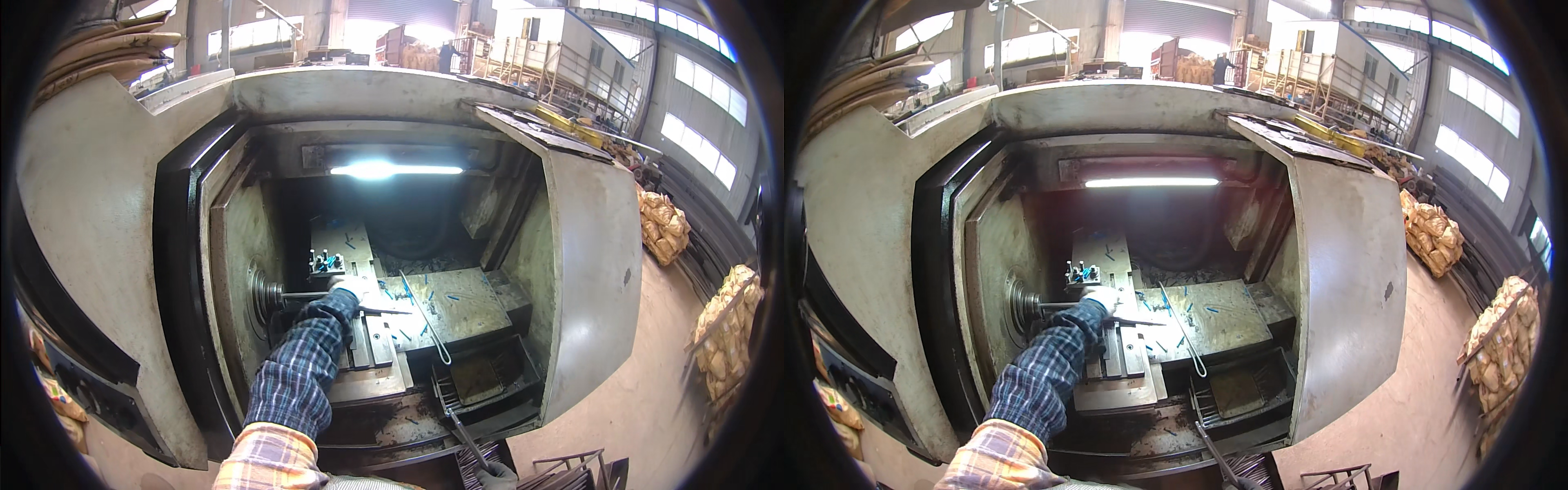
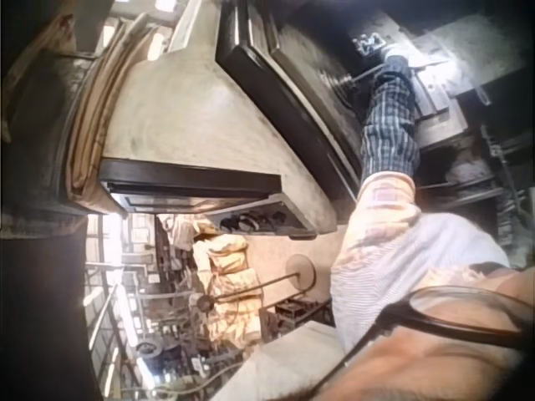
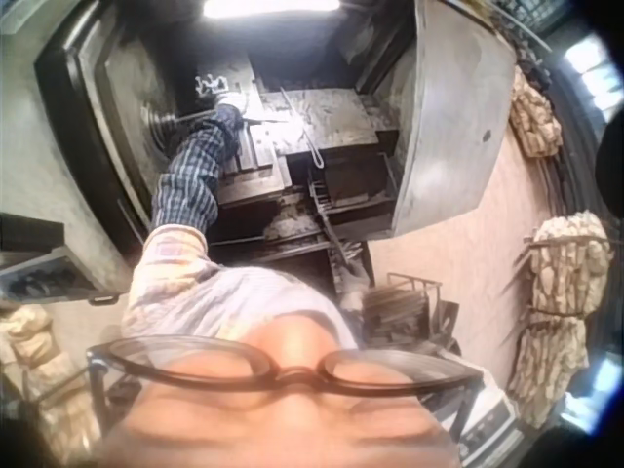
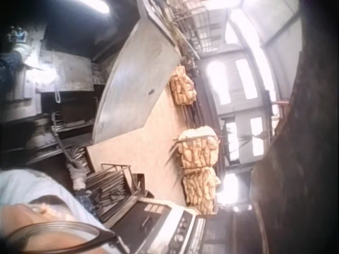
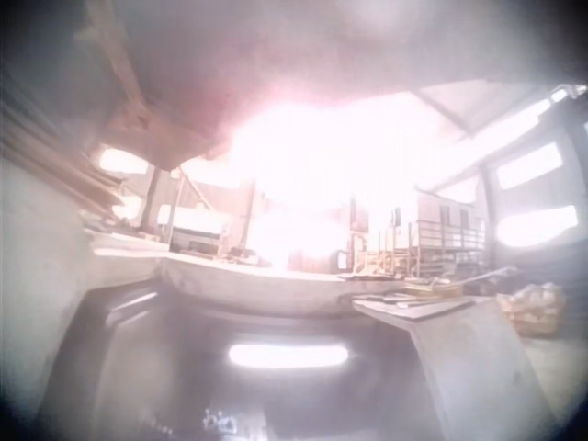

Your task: The person operates a CNC lathe in a workshop, repeatedly loading metal rods into the chuck, closing the door, and starting the machine. They remove finished rods and place them into a nearby bin. The cycle repeats throughout the clip.

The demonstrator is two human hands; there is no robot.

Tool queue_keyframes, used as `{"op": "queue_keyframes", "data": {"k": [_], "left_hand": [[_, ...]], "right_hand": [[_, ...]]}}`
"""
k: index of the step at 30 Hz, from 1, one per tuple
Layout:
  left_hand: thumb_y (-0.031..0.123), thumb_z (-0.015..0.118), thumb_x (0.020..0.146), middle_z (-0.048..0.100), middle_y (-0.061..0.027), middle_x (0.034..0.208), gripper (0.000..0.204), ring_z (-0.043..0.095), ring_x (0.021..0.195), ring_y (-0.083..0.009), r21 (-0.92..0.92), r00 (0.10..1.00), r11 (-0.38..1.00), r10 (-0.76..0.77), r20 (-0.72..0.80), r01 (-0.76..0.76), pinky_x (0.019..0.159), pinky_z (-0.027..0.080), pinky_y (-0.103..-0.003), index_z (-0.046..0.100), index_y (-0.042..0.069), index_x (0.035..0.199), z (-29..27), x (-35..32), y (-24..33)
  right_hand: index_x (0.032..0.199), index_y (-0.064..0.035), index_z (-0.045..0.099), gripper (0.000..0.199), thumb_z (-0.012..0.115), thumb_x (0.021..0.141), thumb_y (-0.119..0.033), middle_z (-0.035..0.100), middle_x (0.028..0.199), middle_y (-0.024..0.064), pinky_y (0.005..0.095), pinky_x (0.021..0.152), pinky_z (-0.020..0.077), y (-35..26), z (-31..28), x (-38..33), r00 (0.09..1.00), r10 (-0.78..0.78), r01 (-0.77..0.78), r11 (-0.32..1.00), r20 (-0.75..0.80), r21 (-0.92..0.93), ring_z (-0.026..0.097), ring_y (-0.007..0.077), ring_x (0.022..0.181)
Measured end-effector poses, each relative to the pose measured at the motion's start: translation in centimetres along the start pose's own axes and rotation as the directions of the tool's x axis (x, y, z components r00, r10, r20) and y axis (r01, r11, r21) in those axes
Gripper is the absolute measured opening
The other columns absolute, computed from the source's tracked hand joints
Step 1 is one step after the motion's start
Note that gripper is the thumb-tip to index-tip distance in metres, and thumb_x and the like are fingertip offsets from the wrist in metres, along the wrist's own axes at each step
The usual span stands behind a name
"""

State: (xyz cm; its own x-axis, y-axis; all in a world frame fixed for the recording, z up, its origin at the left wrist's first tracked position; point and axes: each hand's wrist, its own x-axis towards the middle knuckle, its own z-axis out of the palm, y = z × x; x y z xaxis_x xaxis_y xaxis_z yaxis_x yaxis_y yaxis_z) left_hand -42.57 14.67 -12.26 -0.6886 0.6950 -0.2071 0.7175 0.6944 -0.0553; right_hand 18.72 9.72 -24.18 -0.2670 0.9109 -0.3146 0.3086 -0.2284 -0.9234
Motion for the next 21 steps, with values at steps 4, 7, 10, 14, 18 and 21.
{"op": "queue_keyframes", "data": {"k": [4, 7, 10, 14, 18, 21], "left_hand": [[0.018, 0.055, 0.096, 0.074, -0.0108, 0.118, 0.028, 0.072, 0.108, -0.031, -0.075, 0.981, 0.98, 0.18, -0.073, -0.185, 0.084, 0.058, -0.049, 0.076, 0.011, 0.114, 2.7, -0.7, 5.9], [0.019, 0.056, 0.096, 0.076, -0.0094, 0.113, 0.027, 0.073, 0.106, -0.0294, -0.036, 0.998, 0.998, 0.06, -0.008, -0.061, 0.078, 0.06, -0.047, 0.077, 0.01, 0.111, 3.7, -1.8, 8.9], [0.021, 0.059, 0.095, 0.071, -0.0099, 0.123, 0.03, 0.07, 0.112, -0.0301, -0.193, 0.991, 0.976, 0.079, -0.109, -0.099, 0.083, 0.059, -0.047, 0.073, 0.011, 0.119, 4.8, -2.8, 8.3], [0.032, 0.062, 0.095, 0.063, -0.0136, 0.132, 0.049, 0.063, 0.119, -0.0326, -0.319, 0.913, 0.934, 0.016, -0.407, -0.159, 0.094, 0.055, -0.052, 0.058, 0.011, 0.14, -0.1, -11.3, 8.6], [0.041, 0.062, 0.098, 0.062, -0.0183, 0.131, 0.055, 0.059, 0.123, -0.033, -0.138, 0.739, 0.986, -0.026, -0.673, -0.091, 0.108, 0.045, -0.047, 0.056, 0.006, 0.14, -2.7, -22.9, 8.3], [0.032, 0.071, 0.093, 0.062, -0.018, 0.131, 0.054, 0.056, 0.127, -0.0343, -0.288, 0.442, 0.814, -0.044, -0.896, -0.504, 0.111, 0.043, -0.051, 0.058, 0.002, 0.137, -7.7, -31.7, 3.4]], "right_hand": [[0.109, -0.0024, 0.072, 0.017, 0.066, 0.093, 0.0, 0.071, 0.089, 0.0051, 0.0246, 0.058, 0.0475, -1.4, -0.1, 0.4, 0.994, 0.107, -0.106, 0.992, 0.016, -0.061, 0.062, 0.0109, 0.071], [0.111, -0.0025, 0.07, 0.019, 0.063, 0.094, 0.002, 0.069, 0.083, 0.005, 0.0255, 0.053, 0.0465, 1.4, -0.2, 3.4, 0.998, -0.065, 0.067, 0.982, 0.016, -0.178, 0.06, 0.0113, 0.063], [0.12, -0.0013, 0.068, 0.026, 0.06, 0.096, 0.003, 0.068, 0.081, 0.0045, 0.0256, 0.054, 0.0488, -1.1, 1.7, 5.0, 0.994, 0.019, -0.04, 0.98, 0.107, 0.195, 0.06, 0.0118, 0.061], [0.099, 0.0001, 0.076, 0.022, 0.081, 0.085, -0.015, 0.071, 0.078, 0.0002, 0.0256, 0.065, 0.0497, -9.0, 6.1, 8.4, 0.98, -0.192, 0.199, 0.967, 0.058, -0.16, 0.061, 0.0081, 0.069], [0.098, 0.0003, 0.075, 0.025, 0.08, 0.09, -0.023, 0.069, 0.078, 0.0009, 0.0271, 0.064, 0.0494, -14.9, 14.0, 12.6, 0.931, -0.333, 0.348, 0.933, 0.152, -0.088, 0.059, 0.0089, 0.067], [0.096, -0.0026, 0.077, 0.03, 0.078, 0.091, -0.032, 0.072, 0.078, 0.0049, 0.0308, 0.065, 0.0512, -20.0, 20.0, 14.9, 0.8, -0.54, 0.59, 0.786, 0.261, -0.183, 0.063, 0.0125, 0.067]]}}
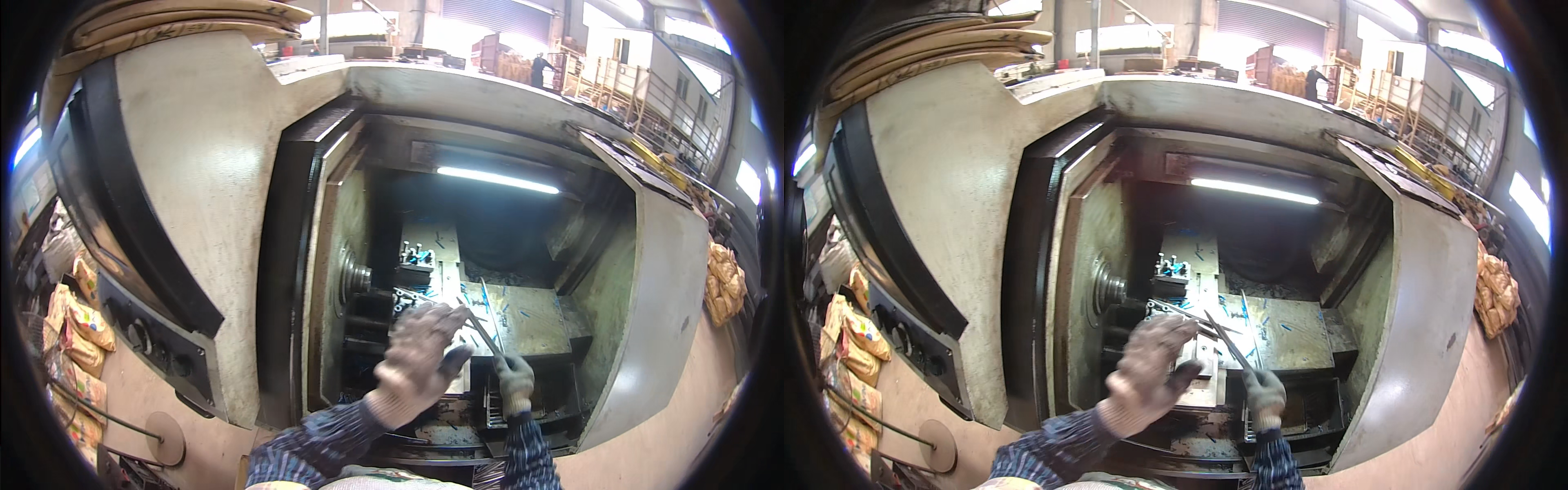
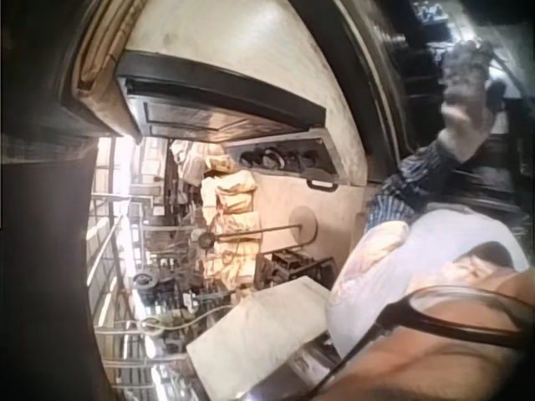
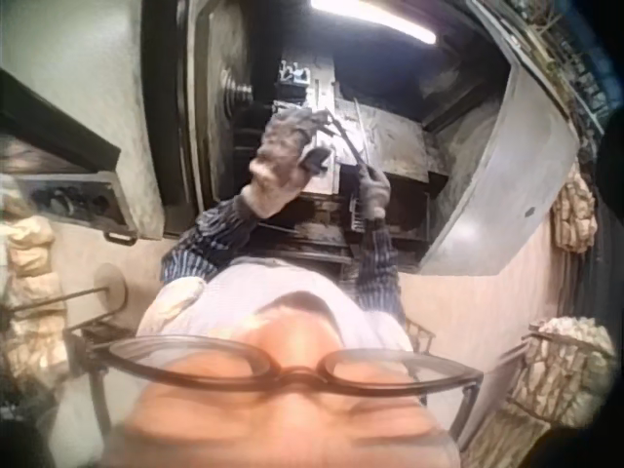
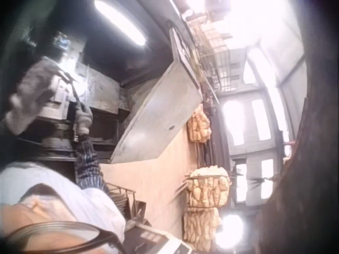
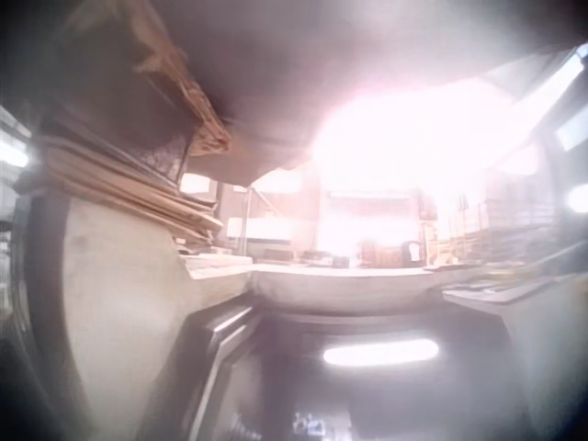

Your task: The person operates a CNC lathe in a workshop, repeatedly loading metal rods into the chuck, closing the door, and starting the machine. They remove finished rods and place them into a nearby bin. The cycle repeats throughout the clip.

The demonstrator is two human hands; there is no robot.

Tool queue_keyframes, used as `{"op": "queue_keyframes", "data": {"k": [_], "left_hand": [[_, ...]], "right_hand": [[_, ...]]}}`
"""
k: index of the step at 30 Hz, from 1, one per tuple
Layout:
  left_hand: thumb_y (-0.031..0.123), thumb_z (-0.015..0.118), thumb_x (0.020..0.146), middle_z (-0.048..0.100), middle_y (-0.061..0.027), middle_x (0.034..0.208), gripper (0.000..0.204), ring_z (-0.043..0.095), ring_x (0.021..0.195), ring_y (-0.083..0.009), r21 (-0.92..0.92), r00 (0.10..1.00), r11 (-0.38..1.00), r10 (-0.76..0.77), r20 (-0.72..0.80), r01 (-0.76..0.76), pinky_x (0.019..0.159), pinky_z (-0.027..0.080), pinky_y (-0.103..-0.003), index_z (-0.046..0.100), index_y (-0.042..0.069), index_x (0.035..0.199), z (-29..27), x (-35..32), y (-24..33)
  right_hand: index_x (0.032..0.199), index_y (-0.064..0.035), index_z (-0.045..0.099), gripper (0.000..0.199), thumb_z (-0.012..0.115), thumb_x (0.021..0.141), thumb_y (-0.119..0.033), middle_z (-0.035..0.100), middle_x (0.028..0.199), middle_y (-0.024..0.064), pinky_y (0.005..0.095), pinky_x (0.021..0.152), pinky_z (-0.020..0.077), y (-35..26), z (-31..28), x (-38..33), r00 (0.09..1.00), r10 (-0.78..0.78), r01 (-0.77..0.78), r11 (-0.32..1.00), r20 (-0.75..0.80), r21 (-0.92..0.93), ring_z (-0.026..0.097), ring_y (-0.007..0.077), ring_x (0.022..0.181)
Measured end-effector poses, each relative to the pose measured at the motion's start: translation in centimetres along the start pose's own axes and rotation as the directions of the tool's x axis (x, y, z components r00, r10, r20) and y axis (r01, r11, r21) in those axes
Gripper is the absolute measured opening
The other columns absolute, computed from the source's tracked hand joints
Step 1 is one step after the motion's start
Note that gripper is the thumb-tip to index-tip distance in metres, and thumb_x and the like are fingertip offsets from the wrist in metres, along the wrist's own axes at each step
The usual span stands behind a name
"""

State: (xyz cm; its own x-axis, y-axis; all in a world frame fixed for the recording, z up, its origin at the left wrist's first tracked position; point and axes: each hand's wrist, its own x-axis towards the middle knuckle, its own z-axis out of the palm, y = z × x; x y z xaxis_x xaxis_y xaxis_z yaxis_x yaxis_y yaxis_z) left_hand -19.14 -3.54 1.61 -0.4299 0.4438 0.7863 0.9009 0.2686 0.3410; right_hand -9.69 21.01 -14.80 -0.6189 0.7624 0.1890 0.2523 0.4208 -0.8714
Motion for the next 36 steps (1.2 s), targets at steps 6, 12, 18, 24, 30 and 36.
{"op": "queue_keyframes", "data": {"k": [6, 12, 18, 24, 30, 36], "left_hand": [[0.016, 0.054, 0.1, 0.053, -0.0189, 0.146, 0.05, 0.044, 0.141, -0.0404, 0.471, 0.947, 0.875, 0.049, -0.318, 0.113, 0.119, 0.032, -0.054, 0.047, 0.003, 0.148, -17.0, -6.2, 2.2], [0.015, 0.053, 0.104, 0.055, -0.0227, 0.144, 0.042, 0.04, 0.142, -0.0444, 0.663, 0.784, 0.482, -0.089, -0.614, 0.573, 0.12, 0.026, -0.057, 0.05, -0.006, 0.14, -25.7, -13.4, -2.9], [0.027, 0.039, 0.106, 0.051, -0.0203, 0.151, 0.05, 0.041, 0.144, -0.0355, 0.499, 0.672, 0.538, -0.183, -0.717, 0.679, 0.124, 0.016, -0.05, 0.048, -0.003, 0.144, -24.1, -13.2, -5.5], [0.027, 0.035, 0.105, 0.052, -0.0204, 0.151, 0.05, 0.044, 0.141, -0.035, 0.536, 0.675, 0.464, -0.211, -0.707, 0.706, 0.123, 0.017, -0.05, 0.049, -0.004, 0.142, -24.4, -14.3, -5.2], [0.032, 0.042, 0.102, 0.062, -0.0186, 0.138, 0.044, 0.054, 0.131, -0.0364, 0.31, 0.57, 0.623, -0.271, -0.776, 0.718, 0.122, 0.016, -0.055, 0.059, 0.0, 0.128, -24.3, -15.1, -5.4], [0.023, 0.053, 0.094, 0.068, -0.0141, 0.119, 0.035, 0.059, 0.118, -0.0378, 0.359, 0.608, 0.665, -0.181, -0.773, 0.655, 0.118, 0.027, -0.059, 0.066, 0.004, 0.12, -24.3, -13.5, -4.7]], "right_hand": [[0.1, -0.0099, 0.079, 0.041, 0.073, 0.09, -0.049, 0.077, 0.091, 0.0088, 0.0355, 0.076, 0.0527, -6.9, 9.5, 10.6, 0.943, -0.075, 0.201, 0.905, 0.323, -0.375, 0.072, 0.0209, 0.083], [0.105, -0.0185, 0.08, 0.043, 0.071, 0.088, -0.057, 0.078, 0.095, 0.0057, 0.0379, 0.078, 0.0564, -12.9, 16.0, 12.3, 0.857, -0.052, 0.375, 0.745, 0.512, -0.551, 0.074, 0.0229, 0.085], [0.107, -0.0134, 0.08, 0.042, 0.073, 0.09, -0.051, 0.078, 0.095, 0.0074, 0.0357, 0.078, 0.0556, -11.1, 17.1, 15.1, 0.771, -0.093, 0.402, 0.838, 0.63, -0.368, 0.072, 0.0183, 0.083], [0.114, -0.0066, 0.075, 0.038, 0.073, 0.095, -0.039, 0.077, 0.099, 0.009, 0.0342, 0.081, 0.0554, -9.5, 22.4, 17.6, 0.671, -0.045, 0.329, 0.913, 0.74, -0.242, 0.07, 0.0167, 0.088], [0.13, -0.0159, 0.068, 0.054, 0.06, 0.093, -0.054, 0.066, 0.133, 0.0185, 0.0519, 0.104, 0.0476, -12.7, 23.0, 18.7, 0.546, 0.007, 0.741, 0.462, 0.838, -0.487, 0.061, 0.0312, 0.126], [0.101, -0.0097, 0.079, 0.048, 0.066, 0.091, -0.055, 0.076, 0.106, 0.0138, 0.0423, 0.084, 0.0566, -10.0, 23.9, 21.6, 0.489, -0.033, 0.783, 0.458, 0.872, -0.422, 0.072, 0.0282, 0.098]]}}
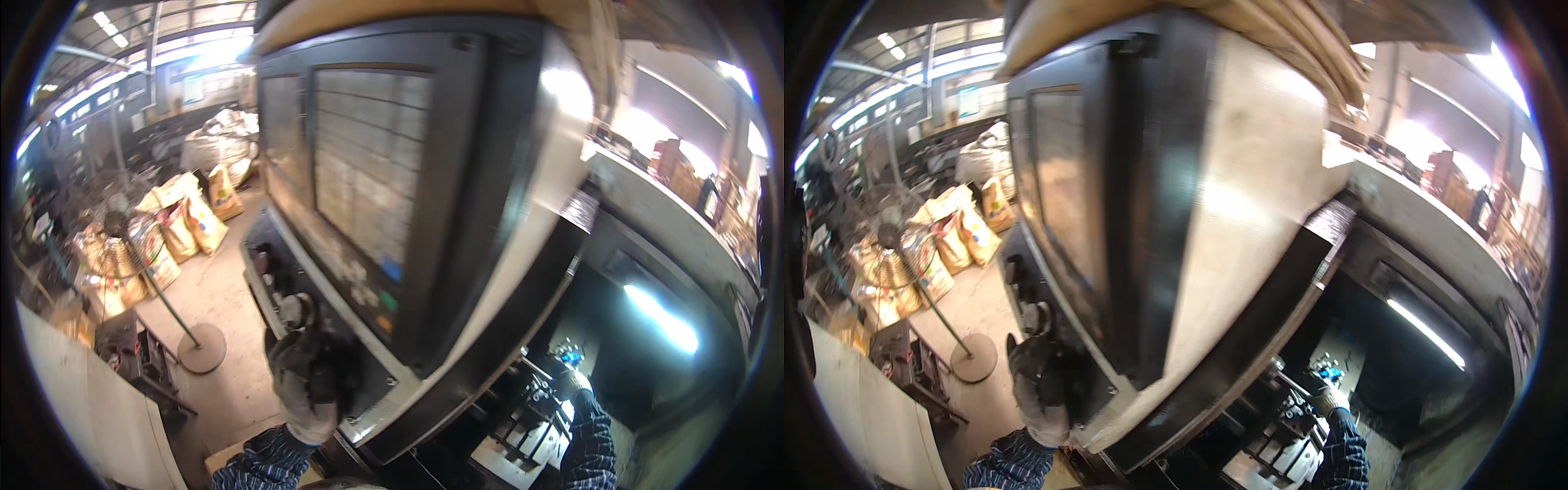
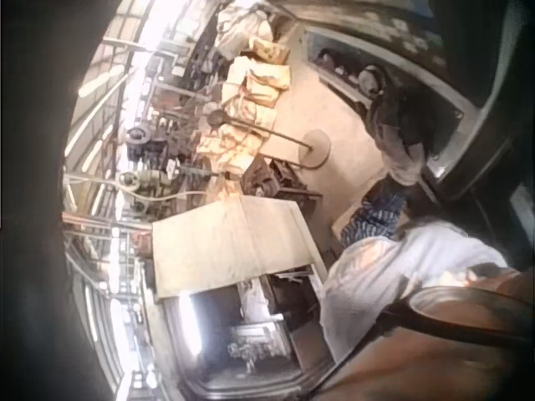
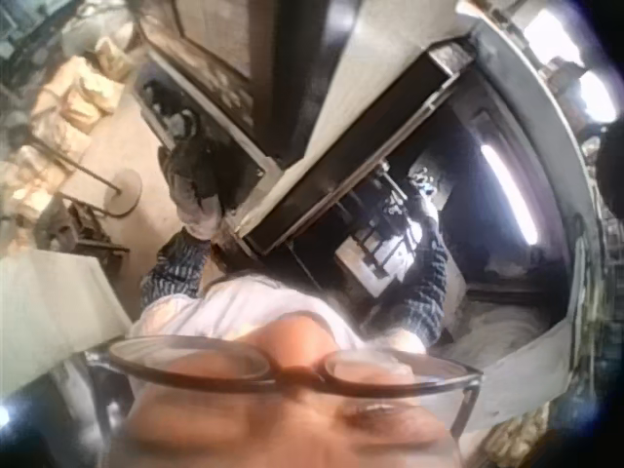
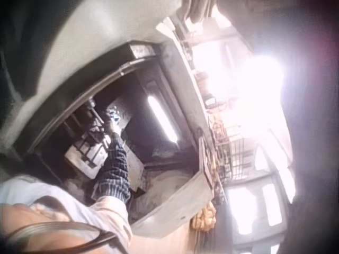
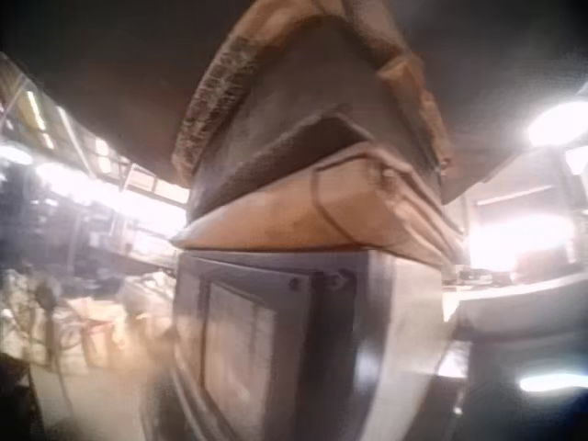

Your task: The person operates a CNC lathe in a workshop, repeatedly loading metal rods into the chuck, closing the door, and starting the machine. They remove finished rods and place them into a nearby bin. The cycle repeats throughout the clip.

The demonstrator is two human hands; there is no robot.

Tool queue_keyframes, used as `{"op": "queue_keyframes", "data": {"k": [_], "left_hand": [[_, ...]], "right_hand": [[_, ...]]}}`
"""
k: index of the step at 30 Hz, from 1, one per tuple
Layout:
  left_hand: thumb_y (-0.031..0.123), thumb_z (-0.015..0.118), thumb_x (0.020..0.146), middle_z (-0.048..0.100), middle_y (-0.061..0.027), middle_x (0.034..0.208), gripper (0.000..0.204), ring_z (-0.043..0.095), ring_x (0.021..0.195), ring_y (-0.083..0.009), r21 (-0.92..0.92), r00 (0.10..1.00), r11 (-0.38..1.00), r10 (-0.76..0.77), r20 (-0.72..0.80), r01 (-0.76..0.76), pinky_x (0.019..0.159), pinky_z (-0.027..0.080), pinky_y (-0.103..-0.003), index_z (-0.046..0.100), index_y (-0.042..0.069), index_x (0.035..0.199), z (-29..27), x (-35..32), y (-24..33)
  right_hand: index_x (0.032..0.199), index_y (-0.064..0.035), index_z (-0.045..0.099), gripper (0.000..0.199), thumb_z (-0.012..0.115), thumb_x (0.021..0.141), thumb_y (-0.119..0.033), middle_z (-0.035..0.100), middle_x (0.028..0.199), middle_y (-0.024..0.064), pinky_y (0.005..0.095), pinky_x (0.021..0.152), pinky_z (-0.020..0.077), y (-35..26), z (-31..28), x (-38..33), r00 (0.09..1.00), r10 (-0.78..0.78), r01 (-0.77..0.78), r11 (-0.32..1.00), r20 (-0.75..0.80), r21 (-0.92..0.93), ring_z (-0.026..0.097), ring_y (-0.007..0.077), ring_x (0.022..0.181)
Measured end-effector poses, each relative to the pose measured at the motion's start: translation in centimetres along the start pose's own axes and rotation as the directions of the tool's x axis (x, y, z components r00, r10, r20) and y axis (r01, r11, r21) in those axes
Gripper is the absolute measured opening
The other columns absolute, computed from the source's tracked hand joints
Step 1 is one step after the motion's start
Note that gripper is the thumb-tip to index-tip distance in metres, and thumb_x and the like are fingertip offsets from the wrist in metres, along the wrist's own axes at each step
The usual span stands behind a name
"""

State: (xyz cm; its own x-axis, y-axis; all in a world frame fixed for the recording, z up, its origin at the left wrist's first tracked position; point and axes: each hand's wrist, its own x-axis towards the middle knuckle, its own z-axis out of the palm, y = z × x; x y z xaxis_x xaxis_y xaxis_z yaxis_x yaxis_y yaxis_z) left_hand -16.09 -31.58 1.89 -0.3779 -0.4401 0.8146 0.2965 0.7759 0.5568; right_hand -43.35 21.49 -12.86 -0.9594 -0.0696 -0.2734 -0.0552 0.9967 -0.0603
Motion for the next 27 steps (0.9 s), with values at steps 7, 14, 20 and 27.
{"op": "queue_keyframes", "data": {"k": [7, 14, 20, 27], "left_hand": [[0.018, 0.06, 0.087, 0.071, -0.0097, 0.115, 0.035, 0.06, 0.115, -0.0367, 0.107, 0.994, 0.989, 0.102, 0.031, -0.105, 0.115, 0.028, -0.064, 0.067, 0.008, 0.12, -0.9, 0.3, -0.3], [0.017, 0.065, 0.086, 0.072, -0.0096, 0.113, 0.033, 0.063, 0.116, -0.0356, -0.1, 0.996, 0.991, 0.093, 0.008, -0.092, 0.114, 0.033, -0.062, 0.07, 0.007, 0.117, -0.7, 0.8, -1.5], [0.022, 0.077, 0.082, 0.072, -0.0036, 0.104, 0.035, 0.066, 0.111, -0.0289, -0.046, 0.949, 0.951, 0.308, 0.062, -0.306, 0.113, 0.038, -0.059, 0.073, 0.013, 0.115, -1.7, 0.3, -1.6], [0.025, 0.072, 0.093, 0.07, -0.0033, 0.097, 0.023, 0.065, 0.111, -0.0274, -0.283, 0.929, 0.89, 0.369, -0.014, -0.358, 0.117, 0.036, -0.059, 0.072, 0.014, 0.113, -0.9, 0.9, -1.6]], "right_hand": [[0.101, -0.006, 0.078, 0.068, 0.067, 0.081, -0.07, 0.075, 0.099, 0.0216, 0.047, 0.08, 0.0571, -14.8, -3.5, 1.1, 1.0, -0.009, 0.008, 0.999, -0.022, -0.041, 0.074, 0.0353, 0.093], [0.106, -0.0156, 0.078, 0.052, 0.069, 0.082, -0.061, 0.076, 0.095, 0.0171, 0.0462, 0.082, 0.0573, -15.6, -4.1, -2.1, 0.995, -0.007, 0.008, 1.0, -0.101, 0.008, 0.073, 0.0344, 0.094], [0.105, -0.0123, 0.078, 0.033, 0.071, 0.081, -0.035, 0.074, 0.109, 0.0174, 0.0458, 0.086, 0.0574, -11.5, -0.8, 1.3, 0.988, -0.007, -0.016, 0.988, -0.153, -0.151, 0.071, 0.0361, 0.102], [0.127, -0.0107, 0.07, 0.06, 0.059, 0.093, -0.059, 0.069, 0.12, 0.0266, 0.0377, 0.102, 0.0491, -5.3, 3.8, 5.4, 0.968, -0.239, 0.213, 0.942, -0.074, -0.26, 0.067, 0.0278, 0.119]]}}
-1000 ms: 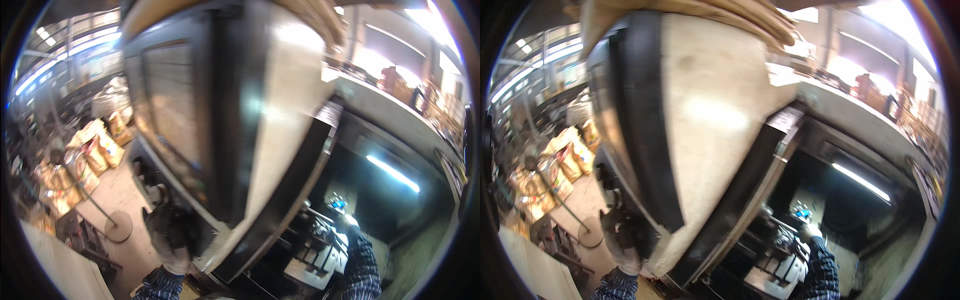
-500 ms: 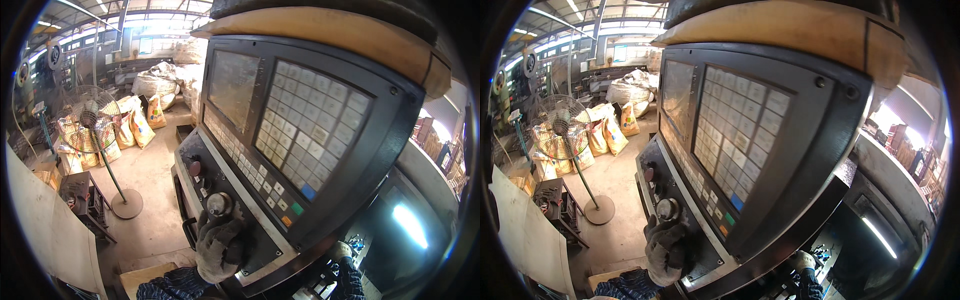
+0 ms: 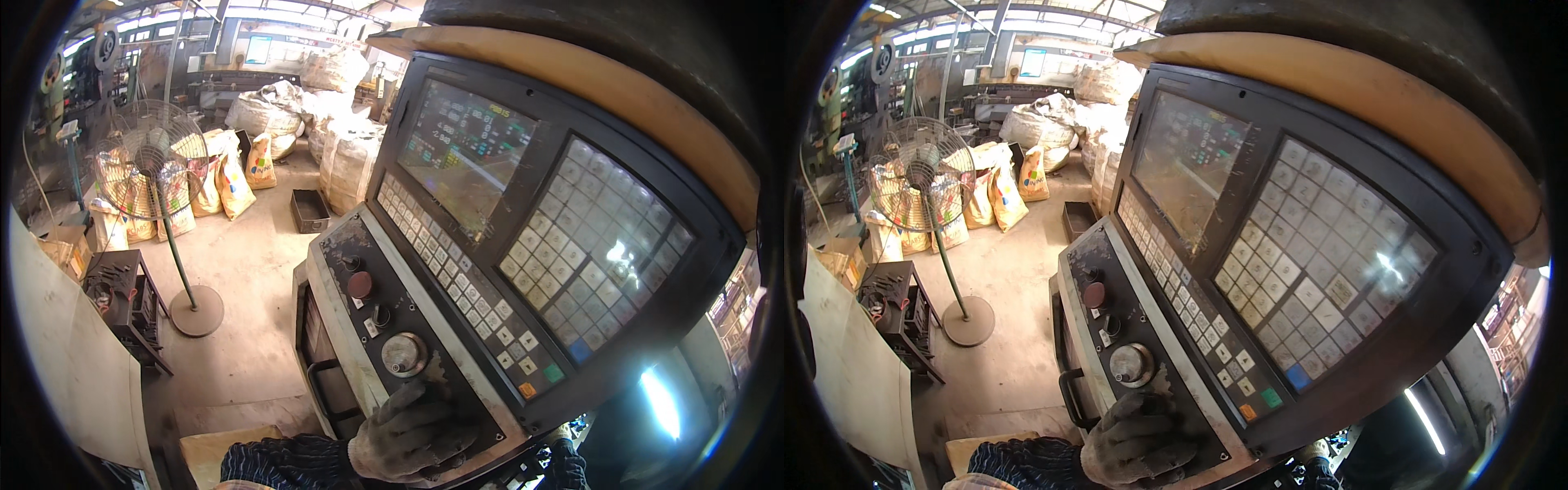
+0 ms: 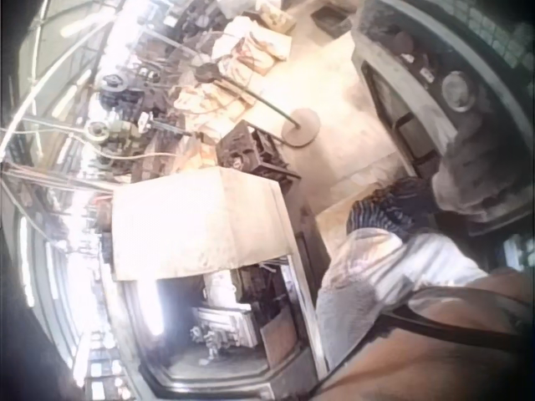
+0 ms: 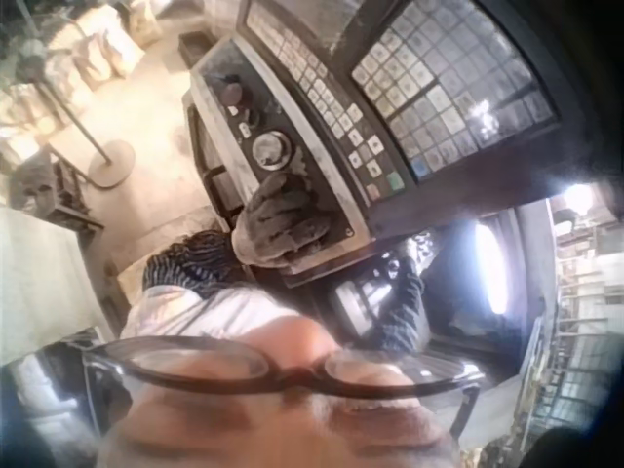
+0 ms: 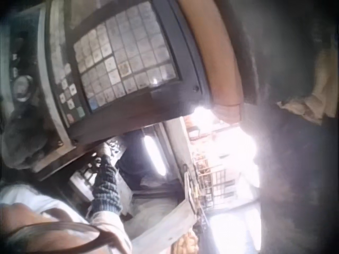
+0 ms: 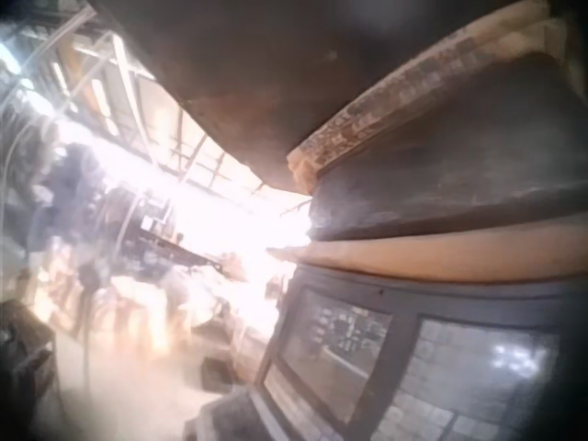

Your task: The person operates a CNC lathe in a workshop, repeatedly loading metal rods into the chuck, closing the door, and starting the machine. They remove finished rods and place them into a nearby bin. The cycle repeats throughout the clip.

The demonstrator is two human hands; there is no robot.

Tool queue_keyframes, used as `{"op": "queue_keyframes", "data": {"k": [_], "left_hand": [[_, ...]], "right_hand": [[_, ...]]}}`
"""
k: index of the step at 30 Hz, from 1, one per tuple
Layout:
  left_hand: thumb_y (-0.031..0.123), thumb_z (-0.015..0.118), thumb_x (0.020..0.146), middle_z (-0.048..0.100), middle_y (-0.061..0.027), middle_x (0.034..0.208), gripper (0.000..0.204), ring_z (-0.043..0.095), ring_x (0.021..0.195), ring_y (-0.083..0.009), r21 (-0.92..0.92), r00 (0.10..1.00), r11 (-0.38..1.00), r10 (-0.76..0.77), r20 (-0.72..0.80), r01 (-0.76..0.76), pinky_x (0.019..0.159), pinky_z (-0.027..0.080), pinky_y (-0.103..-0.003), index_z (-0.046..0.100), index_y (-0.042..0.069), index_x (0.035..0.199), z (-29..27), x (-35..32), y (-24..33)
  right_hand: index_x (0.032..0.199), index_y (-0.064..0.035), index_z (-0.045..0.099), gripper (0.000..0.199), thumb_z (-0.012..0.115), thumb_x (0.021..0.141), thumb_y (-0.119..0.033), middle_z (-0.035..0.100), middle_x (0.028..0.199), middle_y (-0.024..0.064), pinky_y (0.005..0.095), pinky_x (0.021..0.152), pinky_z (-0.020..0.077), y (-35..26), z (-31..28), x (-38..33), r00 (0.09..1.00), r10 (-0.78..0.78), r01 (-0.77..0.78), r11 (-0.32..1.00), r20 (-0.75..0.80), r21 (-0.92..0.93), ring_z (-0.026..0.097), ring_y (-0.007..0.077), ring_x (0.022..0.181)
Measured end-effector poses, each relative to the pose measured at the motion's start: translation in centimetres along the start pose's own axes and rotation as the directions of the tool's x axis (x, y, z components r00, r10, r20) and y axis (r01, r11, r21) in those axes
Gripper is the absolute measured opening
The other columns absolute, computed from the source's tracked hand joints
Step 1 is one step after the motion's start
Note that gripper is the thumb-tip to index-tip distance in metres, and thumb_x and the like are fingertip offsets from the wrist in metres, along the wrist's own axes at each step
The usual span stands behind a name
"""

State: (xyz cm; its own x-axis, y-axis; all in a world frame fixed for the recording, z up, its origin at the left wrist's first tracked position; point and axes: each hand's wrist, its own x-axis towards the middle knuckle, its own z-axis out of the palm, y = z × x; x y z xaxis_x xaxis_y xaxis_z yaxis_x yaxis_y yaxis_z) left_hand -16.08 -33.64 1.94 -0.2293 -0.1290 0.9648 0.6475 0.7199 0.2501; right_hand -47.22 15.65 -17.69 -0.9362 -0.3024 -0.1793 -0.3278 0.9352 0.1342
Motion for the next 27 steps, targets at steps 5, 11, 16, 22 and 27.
{"op": "queue_keyframes", "data": {"k": [5, 11, 16, 22, 27], "left_hand": [[0.025, 0.073, 0.083, 0.069, -0.0127, 0.11, 0.034, 0.064, 0.109, -0.0349, 0.011, 0.987, 0.989, 0.149, 0.067, -0.15, 0.112, 0.038, -0.06, 0.074, 0.007, 0.112, -1.2, 2.4, -0.5], [0.031, 0.075, 0.081, 0.07, -0.0103, 0.11, 0.036, 0.063, 0.112, -0.0344, 0.064, 0.989, 0.993, 0.094, 0.11, -0.102, 0.114, 0.036, -0.061, 0.075, 0.01, 0.111, -1.9, 2.1, -0.1], [0.028, 0.077, 0.08, 0.069, -0.0085, 0.109, 0.036, 0.063, 0.111, -0.0331, 0.026, 0.989, 0.993, 0.113, 0.097, -0.116, 0.112, 0.038, -0.059, 0.074, 0.011, 0.112, -1.3, 2.7, -0.3], [0.024, 0.081, 0.077, 0.067, -0.0096, 0.106, 0.039, 0.063, 0.108, -0.0338, -0.05, 0.99, 0.992, 0.123, 0.066, -0.12, 0.103, 0.046, -0.058, 0.073, 0.01, 0.111, -0.5, 3.5, -0.9], [0.025, 0.07, 0.093, 0.066, -0.0136, 0.109, 0.028, 0.063, 0.101, -0.0395, -0.004, 0.984, 0.992, 0.122, 0.133, -0.123, 0.095, 0.05, -0.058, 0.069, 0.007, 0.114, -1.1, 3.3, -0.3]], "right_hand": [[0.127, -0.0121, 0.069, 0.056, 0.059, 0.093, -0.056, 0.07, 0.12, 0.0253, 0.0401, 0.099, 0.0501, -1.3, -2.3, -6.6, 0.959, 0.281, -0.277, 0.957, -0.04, 0.085, 0.067, 0.0302, 0.117], [0.127, -0.0137, 0.067, 0.052, 0.059, 0.093, -0.053, 0.07, 0.12, 0.0237, 0.0429, 0.096, 0.0514, -2.8, -4.1, -10.5, 0.866, 0.489, -0.468, 0.865, -0.102, 0.18, 0.067, 0.0332, 0.114], [0.127, -0.0151, 0.066, 0.049, 0.059, 0.093, -0.05, 0.07, 0.12, 0.0224, 0.0452, 0.093, 0.0524, -4.4, -1.8, -16.0, 0.738, 0.669, -0.633, 0.73, -0.081, 0.258, 0.067, 0.0357, 0.112], [0.126, -0.0168, 0.065, 0.045, 0.059, 0.094, -0.046, 0.07, 0.12, 0.0208, 0.048, 0.09, 0.0537, -7.4, 1.7, -20.9, 0.596, 0.802, -0.744, 0.568, -0.036, 0.352, 0.067, 0.0386, 0.11], [0.13, -0.0189, 0.058, 0.041, 0.053, 0.098, -0.044, 0.069, 0.12, 0.0192, 0.0523, 0.092, 0.0518, -10.4, 3.5, -21.7, 0.568, 0.823, -0.768, 0.543, -0.03, 0.34, 0.065, 0.0426, 0.112]]}}
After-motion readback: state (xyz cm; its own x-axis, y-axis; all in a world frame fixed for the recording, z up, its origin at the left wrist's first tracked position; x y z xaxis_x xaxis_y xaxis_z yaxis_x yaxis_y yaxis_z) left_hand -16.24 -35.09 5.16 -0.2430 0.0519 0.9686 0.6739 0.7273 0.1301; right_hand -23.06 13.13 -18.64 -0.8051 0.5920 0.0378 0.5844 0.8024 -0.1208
